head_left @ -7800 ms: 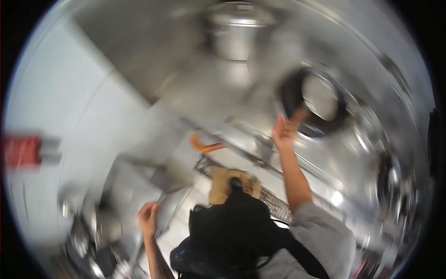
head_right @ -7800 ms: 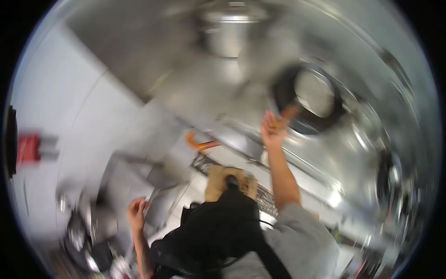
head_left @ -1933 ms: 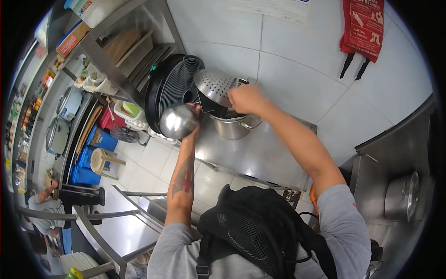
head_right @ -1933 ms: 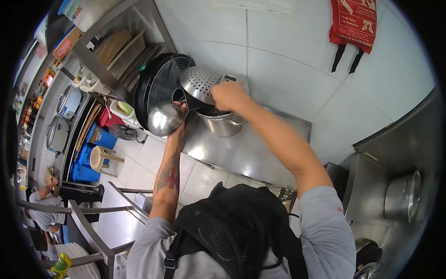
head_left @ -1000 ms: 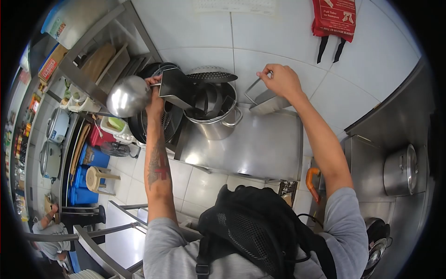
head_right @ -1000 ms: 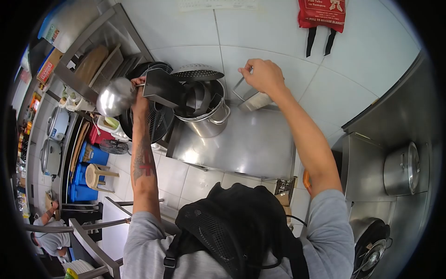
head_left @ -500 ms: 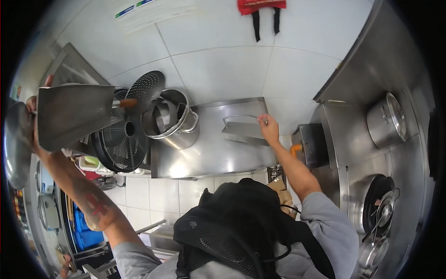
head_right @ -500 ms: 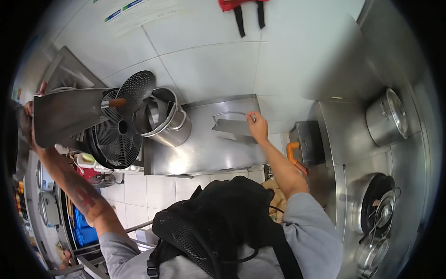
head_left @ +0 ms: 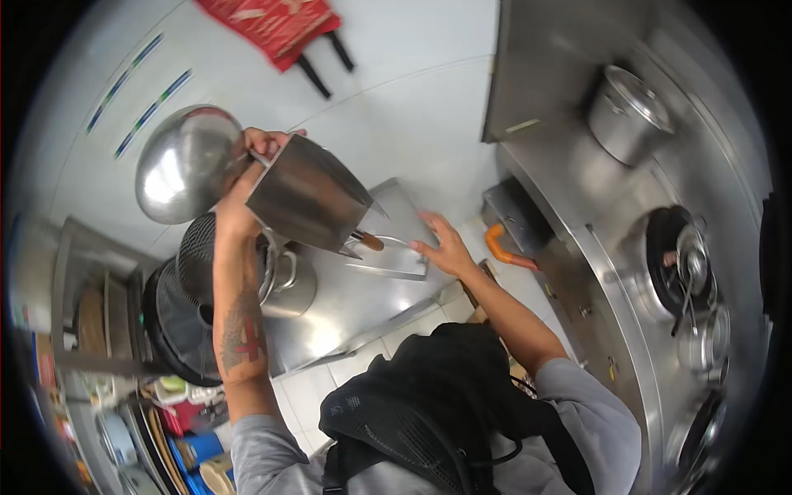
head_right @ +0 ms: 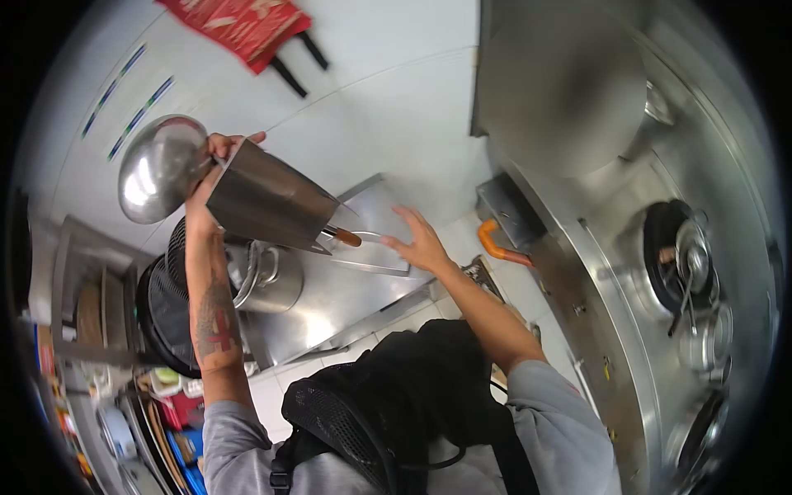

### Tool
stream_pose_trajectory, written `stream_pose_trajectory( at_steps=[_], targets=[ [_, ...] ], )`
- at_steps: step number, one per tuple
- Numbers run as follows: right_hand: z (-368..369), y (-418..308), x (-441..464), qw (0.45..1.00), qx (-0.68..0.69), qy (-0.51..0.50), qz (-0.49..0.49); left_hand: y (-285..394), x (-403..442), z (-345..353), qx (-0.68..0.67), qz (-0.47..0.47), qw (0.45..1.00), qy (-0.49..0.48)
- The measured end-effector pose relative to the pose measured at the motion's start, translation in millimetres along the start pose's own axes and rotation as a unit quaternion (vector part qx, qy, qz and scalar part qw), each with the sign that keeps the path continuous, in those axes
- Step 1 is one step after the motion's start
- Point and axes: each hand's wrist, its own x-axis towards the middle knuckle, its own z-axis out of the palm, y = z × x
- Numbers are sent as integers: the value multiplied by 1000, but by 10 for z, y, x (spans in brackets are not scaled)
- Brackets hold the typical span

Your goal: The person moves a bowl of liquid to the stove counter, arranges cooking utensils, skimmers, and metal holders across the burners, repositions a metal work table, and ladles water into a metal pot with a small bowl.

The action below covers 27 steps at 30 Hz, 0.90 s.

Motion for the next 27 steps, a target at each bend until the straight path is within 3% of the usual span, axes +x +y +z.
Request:
stream_pose_trajectory(
  at_steps=[2, 5, 6, 8, 11, 13, 15, 17, 20, 23, 24, 25, 26, 27],
  targets=[
    [-502, -836, 104, 989, 22, 55, -132, -382, 192, 266, 44, -10, 998, -33],
    [-905, -809, 259, 981, -13, 108, -159, -578, 378, 1061, 22, -20, 993, -111],
    [-1085, -767, 232, 980, -30, 125, -152, -744, 541, 1165, 76, -1, 981, -178],
    [-1573, -633, 118, 968, -38, 247, -15, -720, 597, 1747, 48, -6, 971, -232],
    [-2648, -457, -282, 929, -69, 358, 61, -720, 630, 2303, 8, -40, 939, -342],
    [-3624, -133, -727, 888, -126, 434, 82, -717, 603, 2631, 29, -70, 959, -273],
    [-4620, 129, -1272, 821, -271, 487, 122, -860, 690, 2687, 20, -69, 966, -250],
    [-5525, 169, -1783, 751, -365, 502, 225, -1020, 724, 2821, 45, -65, 977, -196],
    [-6764, 829, -2452, 663, -445, 510, 321, -1150, 741, 2880, 51, -86, 984, -146],
    [-7583, 1421, -2963, 615, -463, 486, 414, -1328, 660, 2902, 34, -102, 989, -99],
    [-7719, 1451, -2998, 606, -454, 460, 464, -1398, 637, 2906, 15, -108, 990, -95],
    [-8035, 1925, -3266, 595, -488, 393, 503, -1429, 615, 2846, 3, -114, 990, -87],
    [-7997, 1831, -3192, 563, -421, 411, 581, -1537, 641, 2716, -22, -123, 988, -88],
    [-8209, 2275, -3426, 547, -458, 333, 616, -1475, 578, 2844, -6, -145, 989, -27]
  ],
)
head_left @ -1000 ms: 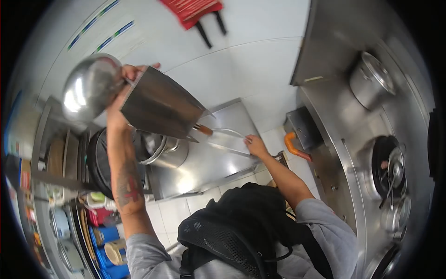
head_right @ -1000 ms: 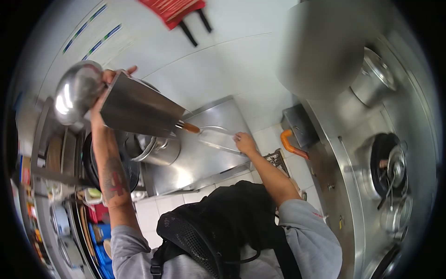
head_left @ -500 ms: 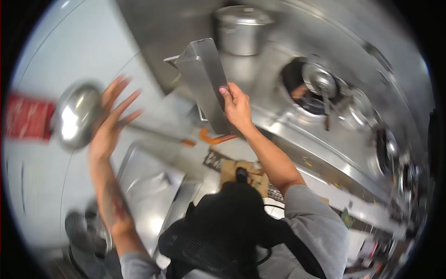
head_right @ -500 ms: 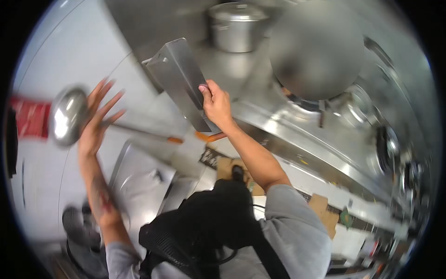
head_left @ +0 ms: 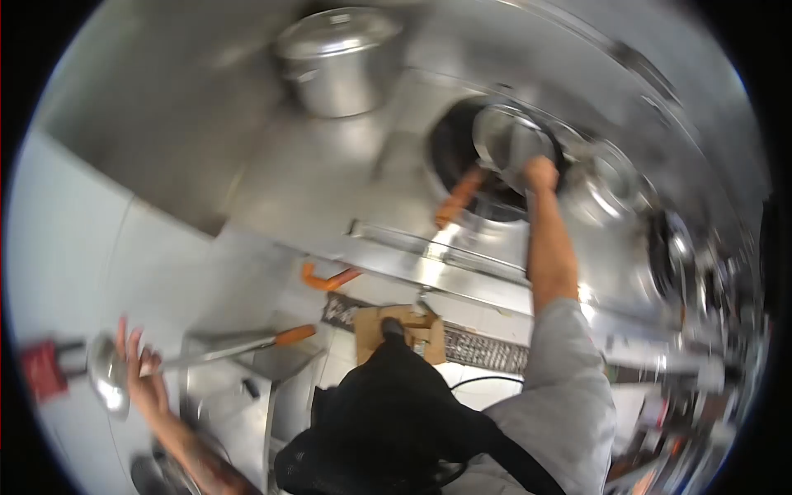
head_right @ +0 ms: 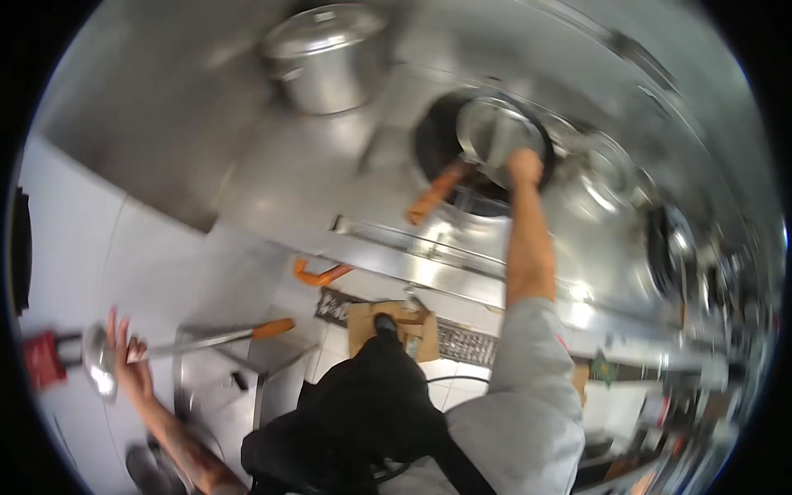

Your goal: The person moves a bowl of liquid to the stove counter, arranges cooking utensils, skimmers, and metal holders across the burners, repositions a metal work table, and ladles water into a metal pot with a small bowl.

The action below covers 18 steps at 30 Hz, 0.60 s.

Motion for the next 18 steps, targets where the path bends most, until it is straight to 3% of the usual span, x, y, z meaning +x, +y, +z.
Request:
stream_pose_trajectory(
  at_steps=[1, 2, 3, 4, 5, 6, 7, 8, 9, 10, 12, 13, 15, 16, 17, 18],
  targets=[
    [-131, -53, -183, 998, -55, -5, -16, -27, -47, 106, -1, 1, 998, 56],
    [504, 275, 304, 988, -116, 24, -99, -105, -82, 83, -12, -15, 997, 81],
    [164, 64, -97, 986, -128, 62, -90, -88, -114, 176, 17, -7, 999, 31],
    [1096, 667, 827, 898, -323, 169, -245, -94, -157, 286, 8, -23, 997, 69],
    [1008, 686, 1010, 880, -336, 130, -308, -177, -201, 314, -16, -15, 998, 60],
    [757, 618, 942, 750, -470, 240, -399, -183, -182, 335, -40, -30, 998, 24],
    [992, 602, 1384, 656, -590, 253, -396, -311, -142, 337, -75, -44, 995, 38],
    [646, 171, 1048, 818, -453, 176, -307, -341, -151, 417, -119, -51, 991, 40],
    [289, -297, 709, 950, -206, 129, -197, -477, -138, 452, -123, -52, 989, 66],
    [-274, -923, 102, 985, -12, 150, -88, -655, -153, 492, -154, -65, 982, 91],
    [-773, -1951, -1028, 902, 183, 222, -322, -947, -172, 579, -206, -79, 967, 124],
    [-356, -2285, -1297, 867, 206, 131, -434, -1070, -186, 613, -223, -87, 962, 134],
    [-694, -2740, -3435, 672, 243, -154, -682, -1264, -196, 472, -260, -86, 951, 143],
    [-504, -2775, -4016, 593, 180, -275, -735, -1338, -206, 391, -289, -93, 942, 144],
    [-238, -2757, -4648, 506, 218, -282, -785, -1367, -209, 278, -296, -88, 939, 148],
    [-271, -2709, -5094, 595, 111, -443, -661, -1360, -213, 108, -297, -83, 940, 144]
  ],
)
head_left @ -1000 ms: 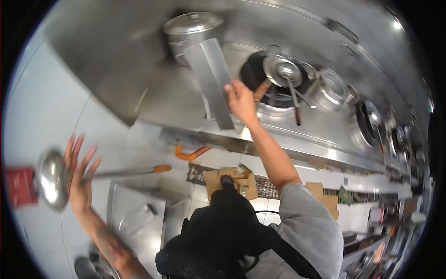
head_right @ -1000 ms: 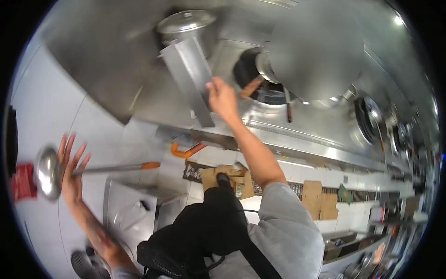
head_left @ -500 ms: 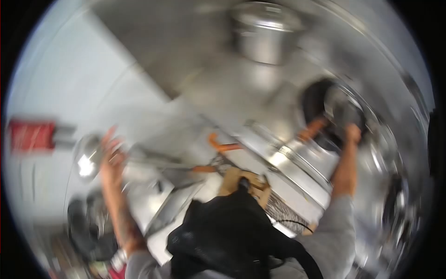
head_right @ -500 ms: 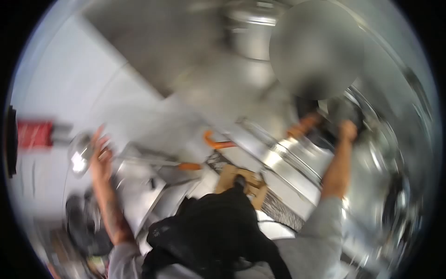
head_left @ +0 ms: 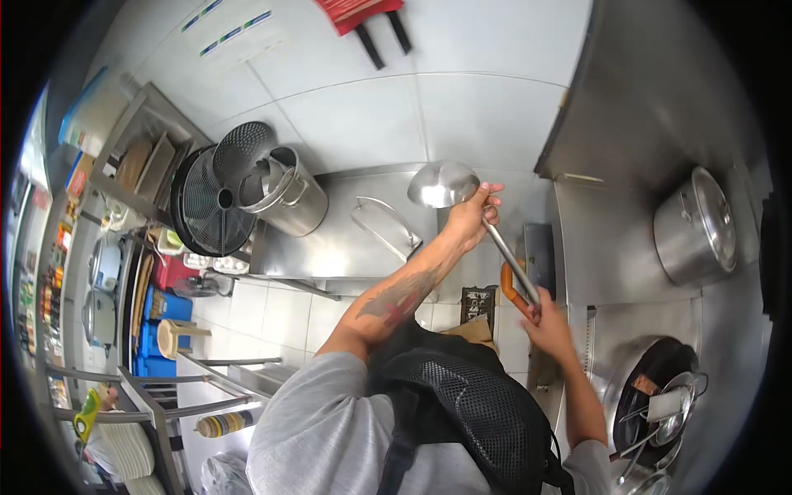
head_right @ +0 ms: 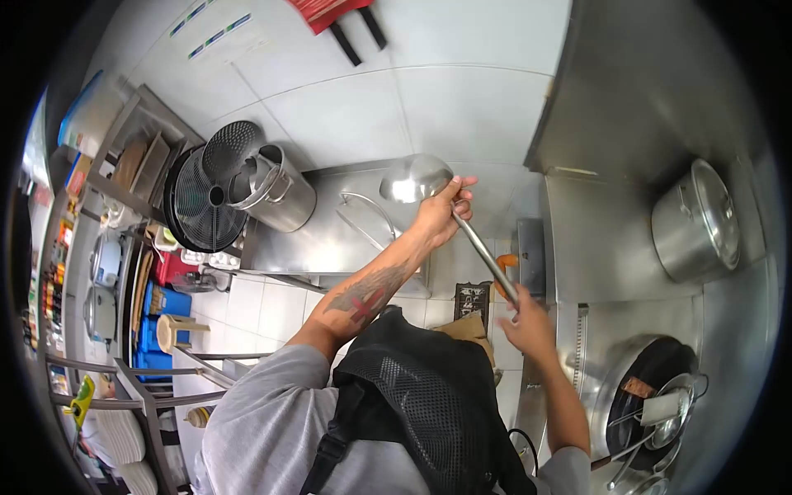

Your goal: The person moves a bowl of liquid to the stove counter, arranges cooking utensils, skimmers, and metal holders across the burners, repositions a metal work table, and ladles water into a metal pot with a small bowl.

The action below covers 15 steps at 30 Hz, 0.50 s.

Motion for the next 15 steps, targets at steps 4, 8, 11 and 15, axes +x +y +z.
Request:
stream_pose_trajectory(
  at_steps=[4, 8, 11, 15],
  targets=[
    [588, -529, 414, 998, -32, 27, 43, -148, 2, -1566, 691, 238, 679, 72],
    [1087, -643, 1164, 999, 14, -26, -13, -657, 203, -3168, 532, 112, 765, 344],
    [1405, -1048, 1747, 956, 183, -155, 171, -481, 122, -3035, 130, -55, 973, 182],
    [1838, -1348, 2182, 935, 218, -174, 219, -523, -153, -3052, 145, -29, 976, 159]
  ],
)
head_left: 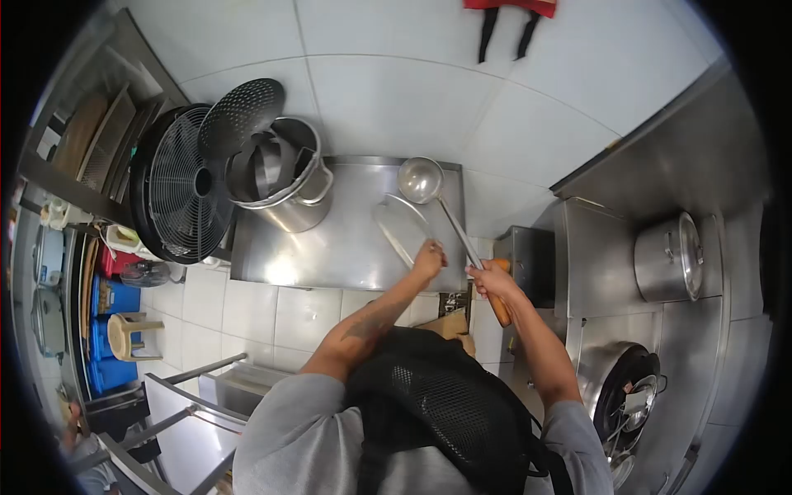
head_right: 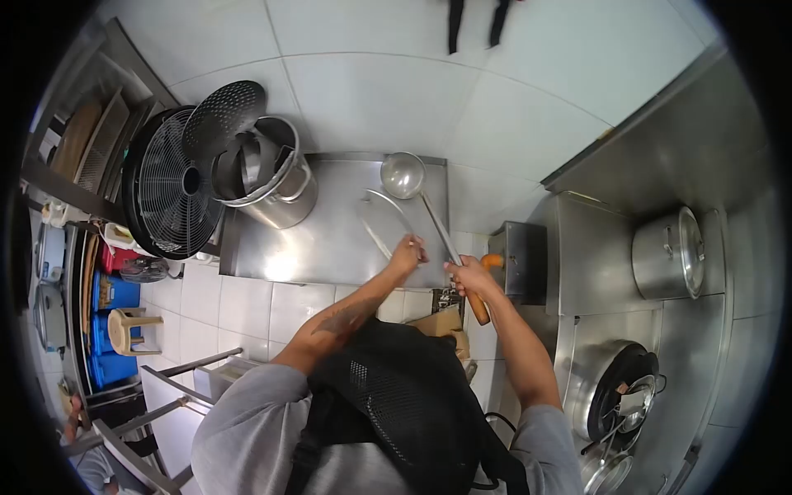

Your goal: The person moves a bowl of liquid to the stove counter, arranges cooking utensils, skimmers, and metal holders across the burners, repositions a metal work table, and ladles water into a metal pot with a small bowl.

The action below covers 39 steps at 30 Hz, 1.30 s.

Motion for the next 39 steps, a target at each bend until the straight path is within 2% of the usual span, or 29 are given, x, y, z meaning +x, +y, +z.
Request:
stream_pose_trajectory(
  at_steps=[2, 3, 5, 7, 8, 10, 12, 13, 14, 15, 16, 17, 18, 19, 20, 21, 23, 24, 25, 27, 29, 30, 31, 33, 34, 35, 36, 37, 39],
  targets=[
    [226, 57, 325, 999, -27, 5, -25, -23, -190, -158, 28, -28, 997, -62],
    [367, -38, 405, 999, -35, -11, -29, 6, -262, -165, 23, -37, 998, -55],
    [586, -100, 408, 994, -80, 40, -64, 141, -431, -238, 15, -47, 998, -40],
    [642, -89, 574, 996, -72, 12, -55, 317, -503, -345, 222, -6, 970, -101],
    [683, -87, 613, 998, -41, -4, -55, 359, -523, -460, 222, -6, 970, -96],
    [741, -119, 669, 999, 9, -26, -45, 489, -549, -781, 327, 132, 924, -151],
    [741, -90, 784, 998, 13, -34, -53, 986, -673, -1075, 404, 134, 895, -137],
    [735, -27, 868, 998, 18, -40, -55, 1585, -911, -1201, 290, 199, 934, -61],
    [749, 21, 975, 997, 1, -39, -60, 2018, -1035, -1426, 277, 301, 912, 38],
    [802, -22, 983, 997, 3, -41, -62, 2391, -1022, -1670, 280, 415, 839, 213],
    [869, -84, 964, 995, 82, -38, -47, 2812, -1017, -2110, 345, 490, 739, 307],
    [928, -149, 952, 986, 158, -33, -33, 3166, -1024, -2498, 318, 437, 738, 404],
    [994, -201, 989, 986, 160, -32, -37, 3488, -1099, -2727, 327, 333, 775, 426],
    [1076, -237, 1056, 999, 2, 11, -34, 3694, -1148, -2761, 359, 232, 799, 423],
    [1156, -272, 1125, 986, -156, 56, -30, 3737, -1037, -2760, 398, 196, 816, 371],
    [1259, -305, 1166, 986, -152, 58, -33, 3731, -874, -2764, 435, 156, 828, 317],
    [1421, -273, 1172, 988, -131, 62, -45, 3619, -413, -2743, 511, -7, 828, 231],
    [1457, -163, 1266, 988, -130, 61, -48, 3416, -204, -2838, 512, -5, 827, 233],
    [1481, -21, 1465, 977, -172, 111, -61, 3228, 50, -2964, 516, 39, 810, 276],
    [1496, 0, 1569, 962, -206, 161, -75, 3234, 151, -2995, 523, 85, 787, 315],
    [1474, -112, 1451, 997, -29, 52, -44, 3367, 3, -2902, 406, 19, 869, 283],
    [1458, -150, 1410, 987, 155, -20, -32, 3477, -142, -2790, 390, 33, 880, 271],
    [1454, -224, 1328, 986, 159, -21, -37, 3433, -25, -2925, 395, 37, 877, 270],
    [1451, -351, 1129, 949, 299, -101, 12, 3348, 177, -3181, 243, 172, 923, 243],
    [1454, -397, 1074, 948, 304, -99, 10, 3710, -362, -2695, 200, 175, 942, 204],
    [1441, -464, 1037, 945, 309, -104, 5, 3679, -150, -2974, 183, 201, 948, 167],
    [1428, -520, 992, 943, 314, -109, 1, 3913, -365, -2881, 257, 157, 938, 169],
    [1410, -578, 908, 942, 320, -106, 2, 4086, -685, -2605, 152, 207, 963, 88],
    [1328, -718, 792, 971, 215, -101, -13, 4429, -1155, -2290, 236, 202, 949, 46]
  ],
)
